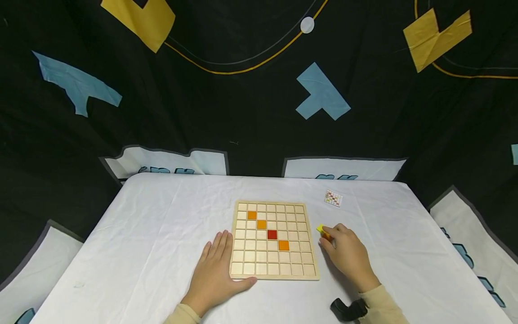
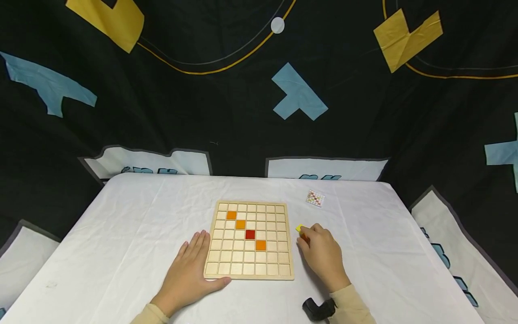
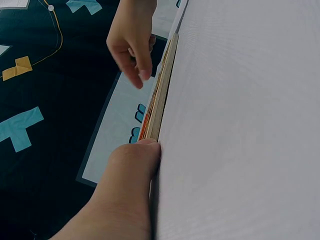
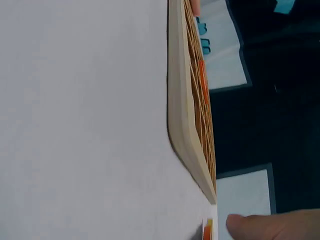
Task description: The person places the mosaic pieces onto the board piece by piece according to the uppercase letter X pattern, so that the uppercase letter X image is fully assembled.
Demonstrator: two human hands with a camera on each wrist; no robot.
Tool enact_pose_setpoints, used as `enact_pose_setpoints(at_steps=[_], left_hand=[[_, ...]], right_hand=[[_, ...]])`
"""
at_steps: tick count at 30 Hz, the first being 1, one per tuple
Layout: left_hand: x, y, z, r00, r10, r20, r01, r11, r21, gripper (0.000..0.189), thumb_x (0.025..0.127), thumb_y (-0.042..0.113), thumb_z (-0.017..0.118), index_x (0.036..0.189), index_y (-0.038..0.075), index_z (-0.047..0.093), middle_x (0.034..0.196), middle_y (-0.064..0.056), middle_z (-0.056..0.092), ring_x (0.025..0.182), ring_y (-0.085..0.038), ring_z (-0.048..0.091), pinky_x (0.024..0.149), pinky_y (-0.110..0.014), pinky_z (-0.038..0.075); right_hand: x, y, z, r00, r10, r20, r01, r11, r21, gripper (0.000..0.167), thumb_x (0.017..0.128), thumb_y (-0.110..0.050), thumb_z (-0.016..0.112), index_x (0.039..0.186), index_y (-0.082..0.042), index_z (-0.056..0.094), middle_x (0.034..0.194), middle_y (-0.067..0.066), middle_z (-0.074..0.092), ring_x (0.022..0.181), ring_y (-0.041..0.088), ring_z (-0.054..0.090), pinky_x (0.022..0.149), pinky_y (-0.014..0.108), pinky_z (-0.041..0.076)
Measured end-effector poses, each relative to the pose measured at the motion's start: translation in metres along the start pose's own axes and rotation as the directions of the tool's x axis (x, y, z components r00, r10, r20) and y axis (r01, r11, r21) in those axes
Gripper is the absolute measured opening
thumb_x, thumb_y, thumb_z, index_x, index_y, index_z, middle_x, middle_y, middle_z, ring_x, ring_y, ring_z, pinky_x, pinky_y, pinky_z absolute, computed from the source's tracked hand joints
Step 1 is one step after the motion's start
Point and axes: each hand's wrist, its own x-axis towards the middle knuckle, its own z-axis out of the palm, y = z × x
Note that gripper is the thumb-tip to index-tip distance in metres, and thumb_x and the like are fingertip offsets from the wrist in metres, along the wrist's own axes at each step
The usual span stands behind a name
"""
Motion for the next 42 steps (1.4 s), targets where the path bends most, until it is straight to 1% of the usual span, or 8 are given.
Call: enact_pose_setpoints(at_steps=[10,17,20,23,27,30,34,42], left_hand=[[-0.001,0.000,-0.001,1.000,0.007,0.001,-0.007,1.000,0.002,0.125,0.072,0.086,0.056,0.157,0.000,0.022,0.165,-0.014,0.019,0.155,-0.031,0.016,0.125,-0.052,0.017],[-0.001,0.000,0.000,1.000,0.008,-0.008,-0.008,1.000,0.000,0.125,0.071,0.086,0.057,0.156,0.001,0.023,0.165,-0.014,0.020,0.154,-0.031,0.017,0.124,-0.052,0.017],[-0.002,0.000,0.000,1.000,0.011,-0.013,-0.011,1.000,-0.002,0.125,0.071,0.086,0.057,0.156,0.000,0.025,0.165,-0.014,0.021,0.154,-0.031,0.018,0.124,-0.052,0.017],[-0.002,0.001,0.000,1.000,0.016,-0.027,-0.016,1.000,0.000,0.124,0.071,0.086,0.058,0.155,0.000,0.027,0.164,-0.015,0.024,0.154,-0.032,0.021,0.124,-0.052,0.019],[-0.002,0.001,-0.001,1.000,0.015,-0.021,-0.015,1.000,-0.001,0.124,0.071,0.085,0.058,0.155,0.000,0.027,0.164,-0.015,0.023,0.154,-0.032,0.020,0.124,-0.052,0.018],[-0.002,0.001,-0.002,1.000,0.010,-0.007,-0.010,1.000,0.002,0.125,0.071,0.086,0.058,0.156,0.000,0.024,0.165,-0.014,0.021,0.154,-0.031,0.018,0.124,-0.051,0.018],[-0.002,0.001,-0.002,1.000,0.008,-0.003,-0.008,1.000,0.000,0.126,0.071,0.086,0.058,0.156,0.000,0.024,0.165,-0.015,0.021,0.154,-0.031,0.018,0.124,-0.051,0.018],[-0.001,0.000,-0.001,1.000,0.009,-0.002,-0.009,1.000,0.000,0.125,0.071,0.087,0.057,0.156,0.000,0.024,0.165,-0.014,0.021,0.154,-0.031,0.018,0.125,-0.051,0.017]], right_hand=[[-0.006,0.011,-0.006,0.994,0.035,0.102,-0.038,0.999,0.026,0.021,0.084,-0.021,0.079,0.103,-0.013,0.080,0.085,-0.004,0.058,0.068,0.011,0.045,0.053,0.025,0.035],[-0.006,0.017,-0.003,0.991,0.028,0.134,-0.034,0.999,0.041,0.032,0.083,-0.024,0.080,0.111,-0.010,0.074,0.096,0.000,0.065,0.080,0.014,0.055,0.064,0.030,0.044],[-0.005,0.018,-0.002,0.986,0.035,0.162,-0.044,0.998,0.052,0.029,0.084,-0.021,0.079,0.110,-0.009,0.072,0.100,0.001,0.066,0.088,0.016,0.060,0.072,0.036,0.051],[-0.003,0.017,-0.002,0.984,0.032,0.177,-0.051,0.993,0.104,0.023,0.085,-0.015,0.078,0.105,-0.012,0.068,0.100,0.000,0.068,0.088,0.015,0.060,0.077,0.036,0.052],[-0.002,0.013,-0.003,0.980,0.058,0.190,-0.099,0.972,0.212,0.020,0.087,-0.012,0.075,0.102,-0.015,0.062,0.090,-0.002,0.068,0.070,0.010,0.053,0.063,0.025,0.045],[-0.002,0.007,-0.003,0.976,0.076,0.206,-0.138,0.941,0.308,0.018,0.090,-0.012,0.073,0.102,-0.016,0.062,0.087,-0.003,0.065,0.061,0.008,0.048,0.054,0.021,0.039],[-0.005,-0.005,0.000,0.971,0.031,0.239,-0.128,0.908,0.400,0.018,0.089,-0.012,0.074,0.101,-0.019,0.063,0.086,-0.005,0.063,0.062,0.008,0.048,0.056,0.020,0.041],[-0.009,-0.022,0.012,0.958,-0.125,0.259,-0.016,0.877,0.480,0.018,0.087,-0.013,0.076,0.098,-0.023,0.064,0.083,-0.009,0.060,0.063,0.006,0.046,0.056,0.019,0.041]])
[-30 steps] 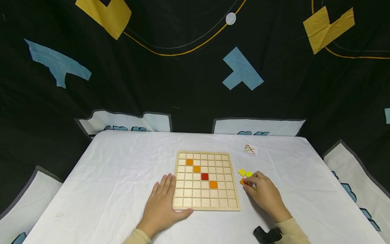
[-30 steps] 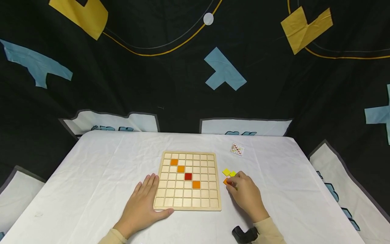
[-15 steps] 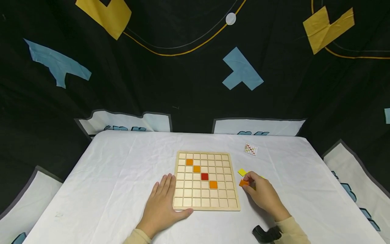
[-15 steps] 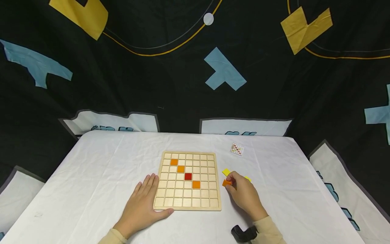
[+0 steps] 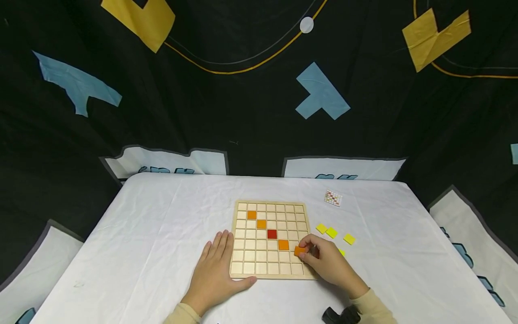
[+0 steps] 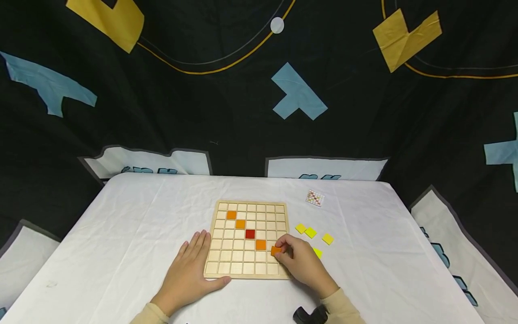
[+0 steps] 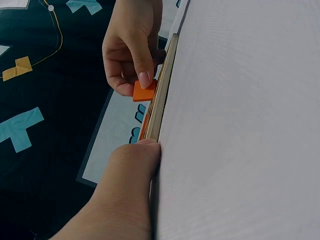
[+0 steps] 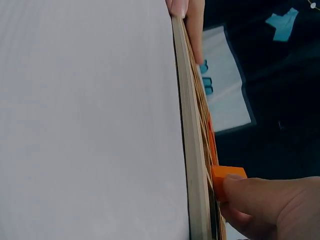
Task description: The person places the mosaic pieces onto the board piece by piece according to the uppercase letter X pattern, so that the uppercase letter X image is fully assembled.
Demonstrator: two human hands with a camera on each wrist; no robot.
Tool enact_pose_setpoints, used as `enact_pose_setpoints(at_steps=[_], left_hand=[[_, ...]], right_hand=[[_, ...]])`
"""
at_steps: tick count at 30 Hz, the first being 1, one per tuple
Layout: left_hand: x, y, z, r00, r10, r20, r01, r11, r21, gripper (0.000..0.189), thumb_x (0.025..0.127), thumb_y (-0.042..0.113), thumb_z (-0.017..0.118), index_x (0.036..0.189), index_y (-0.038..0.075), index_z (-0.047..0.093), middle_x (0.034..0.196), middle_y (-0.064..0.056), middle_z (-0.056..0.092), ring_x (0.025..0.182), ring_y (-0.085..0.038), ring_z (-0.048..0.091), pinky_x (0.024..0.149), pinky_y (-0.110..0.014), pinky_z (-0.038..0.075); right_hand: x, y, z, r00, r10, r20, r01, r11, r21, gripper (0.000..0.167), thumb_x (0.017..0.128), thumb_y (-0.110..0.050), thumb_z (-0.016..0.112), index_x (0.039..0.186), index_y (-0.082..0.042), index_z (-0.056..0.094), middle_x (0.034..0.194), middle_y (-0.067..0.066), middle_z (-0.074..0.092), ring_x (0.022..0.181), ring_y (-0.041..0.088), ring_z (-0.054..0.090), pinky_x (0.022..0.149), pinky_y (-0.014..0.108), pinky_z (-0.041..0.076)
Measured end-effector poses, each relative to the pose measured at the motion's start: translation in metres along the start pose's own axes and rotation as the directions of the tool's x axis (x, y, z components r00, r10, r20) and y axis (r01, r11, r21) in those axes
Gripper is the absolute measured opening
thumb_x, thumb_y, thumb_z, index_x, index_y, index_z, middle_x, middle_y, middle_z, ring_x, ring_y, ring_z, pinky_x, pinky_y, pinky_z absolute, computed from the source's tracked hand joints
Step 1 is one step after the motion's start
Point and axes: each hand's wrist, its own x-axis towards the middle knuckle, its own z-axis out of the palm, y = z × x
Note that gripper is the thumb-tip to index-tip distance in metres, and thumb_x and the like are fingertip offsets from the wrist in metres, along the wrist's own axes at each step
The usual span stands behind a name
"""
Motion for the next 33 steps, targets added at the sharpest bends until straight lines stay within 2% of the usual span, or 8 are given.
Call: enact_pose_setpoints(at_steps=[6,17,25,30,33], left_hand=[[0.0006,-0.0004,0.0007,1.000,0.002,0.000,-0.002,1.000,0.001,0.125,0.072,0.087,0.056,0.156,0.000,0.023,0.165,-0.014,0.020,0.155,-0.031,0.017,0.125,-0.051,0.017],[0.0005,-0.0013,0.0004,1.000,0.002,0.001,-0.002,1.000,0.007,0.125,0.072,0.088,0.054,0.156,0.000,0.023,0.165,-0.014,0.019,0.155,-0.031,0.016,0.124,-0.052,0.017],[0.0005,-0.0018,0.0018,1.000,-0.001,0.006,0.001,1.000,-0.002,0.125,0.072,0.087,0.054,0.156,0.000,0.023,0.166,-0.014,0.018,0.155,-0.031,0.015,0.125,-0.052,0.016],[0.0009,-0.0011,0.0015,1.000,0.000,0.005,0.000,1.000,-0.001,0.125,0.072,0.087,0.055,0.156,0.000,0.023,0.165,-0.014,0.019,0.155,-0.031,0.015,0.125,-0.052,0.016],[0.0010,-0.0005,0.0010,1.000,0.000,0.006,0.000,1.000,-0.002,0.125,0.072,0.087,0.055,0.156,0.000,0.023,0.166,-0.014,0.019,0.155,-0.031,0.016,0.125,-0.052,0.016]], right_hand=[[0.0006,0.0012,0.0068,0.997,-0.078,-0.002,0.078,0.996,-0.041,0.020,0.086,-0.010,0.076,0.099,-0.022,0.066,0.091,-0.009,0.059,0.069,0.004,0.046,0.060,0.018,0.043],[-0.0026,-0.0005,0.0063,0.998,-0.054,0.033,0.057,0.994,-0.092,0.013,0.088,-0.018,0.076,0.097,-0.024,0.070,0.092,-0.011,0.061,0.067,0.002,0.045,0.059,0.018,0.042],[-0.0039,-0.0008,0.0057,0.994,-0.100,0.038,0.104,0.986,-0.129,0.010,0.089,-0.019,0.075,0.099,-0.021,0.073,0.094,-0.014,0.062,0.071,0.001,0.046,0.063,0.018,0.042],[-0.0039,-0.0039,0.0031,0.992,-0.116,0.044,0.122,0.979,-0.161,0.001,0.087,-0.022,0.076,0.088,-0.022,0.075,0.086,-0.018,0.059,0.072,-0.002,0.049,0.063,0.017,0.044],[-0.0003,-0.0051,-0.0019,0.994,-0.104,0.023,0.107,0.981,-0.163,0.004,0.086,-0.022,0.078,0.084,-0.024,0.076,0.085,-0.019,0.060,0.072,-0.001,0.050,0.062,0.018,0.045]])
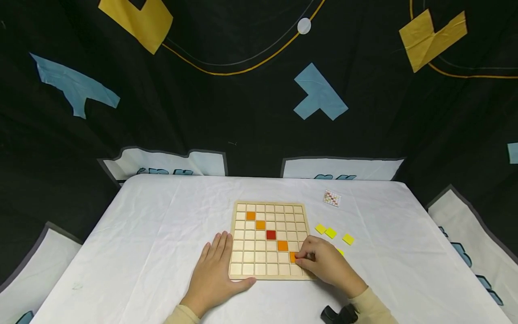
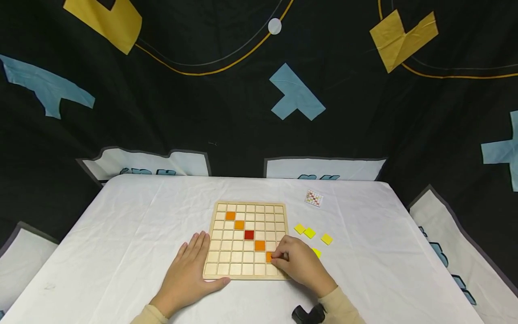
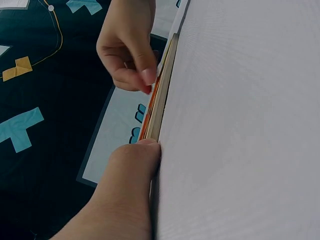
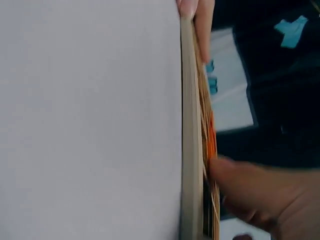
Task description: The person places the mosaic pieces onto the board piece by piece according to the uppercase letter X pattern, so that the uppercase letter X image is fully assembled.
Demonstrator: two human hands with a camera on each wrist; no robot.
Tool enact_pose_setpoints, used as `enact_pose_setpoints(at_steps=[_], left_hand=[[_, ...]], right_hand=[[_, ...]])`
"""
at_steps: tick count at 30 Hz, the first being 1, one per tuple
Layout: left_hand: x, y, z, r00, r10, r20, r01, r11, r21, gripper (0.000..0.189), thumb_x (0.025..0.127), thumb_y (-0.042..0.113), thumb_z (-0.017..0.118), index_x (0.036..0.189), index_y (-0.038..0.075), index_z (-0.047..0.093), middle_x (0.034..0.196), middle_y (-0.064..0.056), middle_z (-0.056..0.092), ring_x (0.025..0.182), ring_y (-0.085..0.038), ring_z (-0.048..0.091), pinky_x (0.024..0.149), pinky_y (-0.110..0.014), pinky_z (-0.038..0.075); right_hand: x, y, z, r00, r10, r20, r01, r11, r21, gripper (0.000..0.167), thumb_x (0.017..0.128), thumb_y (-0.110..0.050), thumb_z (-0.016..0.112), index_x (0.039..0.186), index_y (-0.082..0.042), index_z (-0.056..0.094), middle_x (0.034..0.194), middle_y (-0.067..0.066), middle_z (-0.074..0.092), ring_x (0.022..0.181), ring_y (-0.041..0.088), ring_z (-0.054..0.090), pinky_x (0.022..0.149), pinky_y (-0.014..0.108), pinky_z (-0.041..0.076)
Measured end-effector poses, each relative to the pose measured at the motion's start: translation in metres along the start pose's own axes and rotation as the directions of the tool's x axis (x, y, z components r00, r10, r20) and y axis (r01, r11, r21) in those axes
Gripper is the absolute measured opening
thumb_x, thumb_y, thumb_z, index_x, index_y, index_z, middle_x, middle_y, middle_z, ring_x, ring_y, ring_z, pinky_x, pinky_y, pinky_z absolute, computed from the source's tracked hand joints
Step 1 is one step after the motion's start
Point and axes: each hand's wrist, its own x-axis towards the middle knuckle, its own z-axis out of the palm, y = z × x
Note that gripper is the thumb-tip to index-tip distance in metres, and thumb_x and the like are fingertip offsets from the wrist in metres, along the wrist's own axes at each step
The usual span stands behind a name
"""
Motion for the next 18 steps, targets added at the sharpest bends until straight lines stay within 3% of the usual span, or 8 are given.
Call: enact_pose_setpoints(at_steps=[4,9,13,18], left_hand=[[-0.001,0.000,0.000,1.000,-0.001,-0.001,0.001,1.000,0.002,0.125,0.072,0.087,0.055,0.156,0.001,0.023,0.166,-0.014,0.019,0.155,-0.031,0.016,0.125,-0.052,0.016],[-0.001,0.001,-0.001,1.000,0.000,-0.006,0.000,1.000,-0.001,0.125,0.072,0.086,0.055,0.156,0.000,0.023,0.166,-0.014,0.019,0.155,-0.031,0.016,0.125,-0.052,0.017],[-0.001,0.001,-0.001,1.000,-0.004,-0.003,0.004,1.000,0.002,0.125,0.072,0.087,0.055,0.157,0.001,0.023,0.166,-0.013,0.018,0.155,-0.031,0.016,0.125,-0.052,0.016],[-0.001,0.001,-0.001,1.000,-0.003,-0.004,0.003,1.000,-0.003,0.124,0.072,0.086,0.056,0.156,0.000,0.023,0.166,-0.014,0.018,0.155,-0.031,0.016,0.125,-0.051,0.016]], right_hand=[[0.009,0.007,-0.008,0.989,0.093,-0.114,-0.099,0.994,-0.053,0.004,0.087,-0.020,0.076,0.091,-0.021,0.074,0.080,-0.013,0.058,0.067,0.006,0.047,0.058,0.020,0.041],[0.020,0.024,-0.015,0.934,0.231,-0.271,-0.290,0.936,-0.201,0.031,0.088,-0.024,0.074,0.115,-0.009,0.071,0.083,0.001,0.060,0.074,0.018,0.051,0.060,0.029,0.041],[0.022,0.033,-0.017,0.923,0.270,-0.273,-0.342,0.901,-0.265,0.038,0.087,-0.026,0.075,0.118,-0.004,0.071,0.092,0.008,0.065,0.082,0.024,0.056,0.062,0.035,0.046],[0.024,0.037,-0.016,0.924,0.275,-0.265,-0.343,0.904,-0.256,0.030,0.085,-0.021,0.077,0.109,-0.004,0.073,0.097,0.010,0.065,0.085,0.025,0.056,0.064,0.035,0.047]])
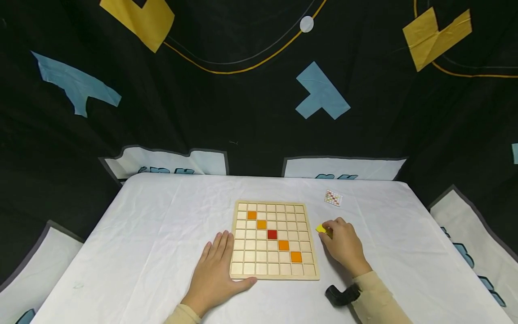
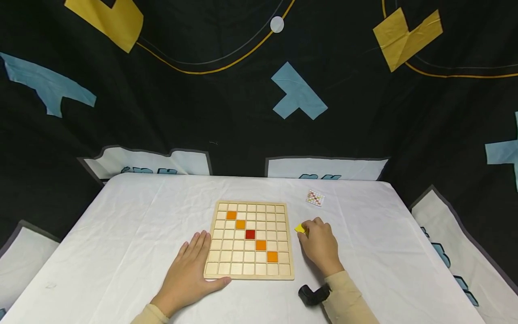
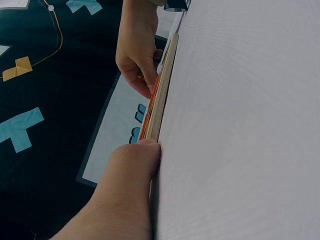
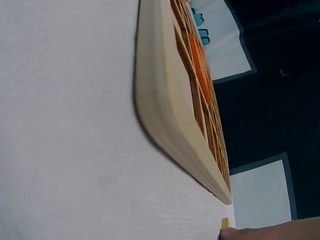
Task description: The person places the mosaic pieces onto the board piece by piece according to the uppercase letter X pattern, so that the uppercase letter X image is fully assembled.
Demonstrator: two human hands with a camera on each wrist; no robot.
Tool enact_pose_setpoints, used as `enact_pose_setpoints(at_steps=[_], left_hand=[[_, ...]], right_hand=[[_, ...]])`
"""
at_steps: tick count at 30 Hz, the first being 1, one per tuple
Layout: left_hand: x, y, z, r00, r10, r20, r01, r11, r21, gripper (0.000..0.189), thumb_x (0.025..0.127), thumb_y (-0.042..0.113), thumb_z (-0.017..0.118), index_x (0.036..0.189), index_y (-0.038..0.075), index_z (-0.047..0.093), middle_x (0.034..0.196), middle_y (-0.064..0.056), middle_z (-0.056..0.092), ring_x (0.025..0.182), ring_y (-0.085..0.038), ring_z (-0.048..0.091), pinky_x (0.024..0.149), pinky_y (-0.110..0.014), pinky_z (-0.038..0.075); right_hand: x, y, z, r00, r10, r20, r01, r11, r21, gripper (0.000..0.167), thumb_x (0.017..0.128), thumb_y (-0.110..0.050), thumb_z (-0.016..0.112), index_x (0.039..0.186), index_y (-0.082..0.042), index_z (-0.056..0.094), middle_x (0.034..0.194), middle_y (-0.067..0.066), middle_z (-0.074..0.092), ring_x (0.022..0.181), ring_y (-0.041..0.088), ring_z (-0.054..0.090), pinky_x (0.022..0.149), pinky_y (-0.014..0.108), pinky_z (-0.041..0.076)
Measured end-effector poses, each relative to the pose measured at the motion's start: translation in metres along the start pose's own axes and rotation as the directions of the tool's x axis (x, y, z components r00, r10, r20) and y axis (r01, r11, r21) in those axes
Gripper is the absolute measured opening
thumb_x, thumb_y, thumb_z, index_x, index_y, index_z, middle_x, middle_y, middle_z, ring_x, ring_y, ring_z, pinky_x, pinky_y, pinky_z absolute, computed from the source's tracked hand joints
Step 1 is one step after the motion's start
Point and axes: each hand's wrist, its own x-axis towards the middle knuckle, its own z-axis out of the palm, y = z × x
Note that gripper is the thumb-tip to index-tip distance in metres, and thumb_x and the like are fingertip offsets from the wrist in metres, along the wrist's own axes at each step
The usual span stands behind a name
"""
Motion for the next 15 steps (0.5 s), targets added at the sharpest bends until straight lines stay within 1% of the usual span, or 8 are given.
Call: enact_pose_setpoints(at_steps=[4,7,9,11,13,15], left_hand=[[0.000,0.000,0.000,1.000,0.003,-0.003,-0.003,1.000,0.002,0.125,0.072,0.086,0.056,0.156,0.000,0.023,0.166,-0.014,0.018,0.155,-0.031,0.016,0.125,-0.052,0.016],[0.000,0.000,0.001,1.000,0.007,-0.004,-0.007,1.000,0.005,0.124,0.073,0.086,0.055,0.156,0.000,0.023,0.165,-0.014,0.018,0.155,-0.031,0.015,0.125,-0.052,0.016],[0.000,-0.001,0.001,1.000,0.009,-0.006,-0.009,1.000,0.005,0.124,0.073,0.086,0.055,0.156,0.000,0.023,0.165,-0.014,0.018,0.155,-0.031,0.015,0.125,-0.052,0.016],[0.000,-0.001,0.001,1.000,0.010,-0.004,-0.010,1.000,0.004,0.124,0.073,0.087,0.055,0.156,0.000,0.023,0.165,-0.014,0.018,0.155,-0.031,0.015,0.125,-0.052,0.016],[0.000,-0.001,0.002,1.000,0.010,-0.007,-0.010,1.000,0.003,0.124,0.073,0.087,0.055,0.156,0.000,0.023,0.165,-0.014,0.019,0.155,-0.031,0.016,0.125,-0.052,0.016],[0.000,-0.001,0.002,1.000,0.011,-0.009,-0.011,1.000,0.003,0.124,0.073,0.087,0.055,0.156,0.000,0.024,0.165,-0.014,0.020,0.155,-0.031,0.016,0.125,-0.052,0.017]], right_hand=[[0.003,0.000,0.002,1.000,0.010,0.017,-0.011,0.998,0.065,0.026,0.085,-0.015,0.077,0.108,-0.006,0.068,0.098,0.010,0.064,0.090,0.027,0.056,0.075,0.040,0.048],[0.006,-0.001,0.001,0.999,0.016,0.046,-0.021,0.994,0.111,0.023,0.086,-0.011,0.076,0.105,-0.010,0.063,0.096,0.008,0.066,0.086,0.025,0.057,0.078,0.042,0.049],[0.009,-0.002,0.000,0.998,0.022,0.058,-0.030,0.990,0.141,0.021,0.087,-0.010,0.074,0.104,-0.011,0.062,0.096,0.007,0.067,0.082,0.023,0.057,0.076,0.041,0.049],[0.012,-0.005,-0.001,0.997,0.031,0.067,-0.042,0.984,0.173,0.019,0.089,-0.011,0.072,0.104,-0.012,0.061,0.098,0.008,0.068,0.079,0.021,0.057,0.072,0.037,0.048],[0.017,-0.009,-0.001,0.997,0.030,0.073,-0.046,0.976,0.214,0.017,0.091,-0.012,0.071,0.105,-0.013,0.061,0.100,0.009,0.068,0.072,0.019,0.054,0.065,0.034,0.046],[0.023,-0.013,-0.001,0.996,0.018,0.083,-0.039,0.967,0.250,0.017,0.092,-0.013,0.070,0.106,-0.013,0.062,0.101,0.009,0.068,0.068,0.018,0.051,0.062,0.031,0.042]])
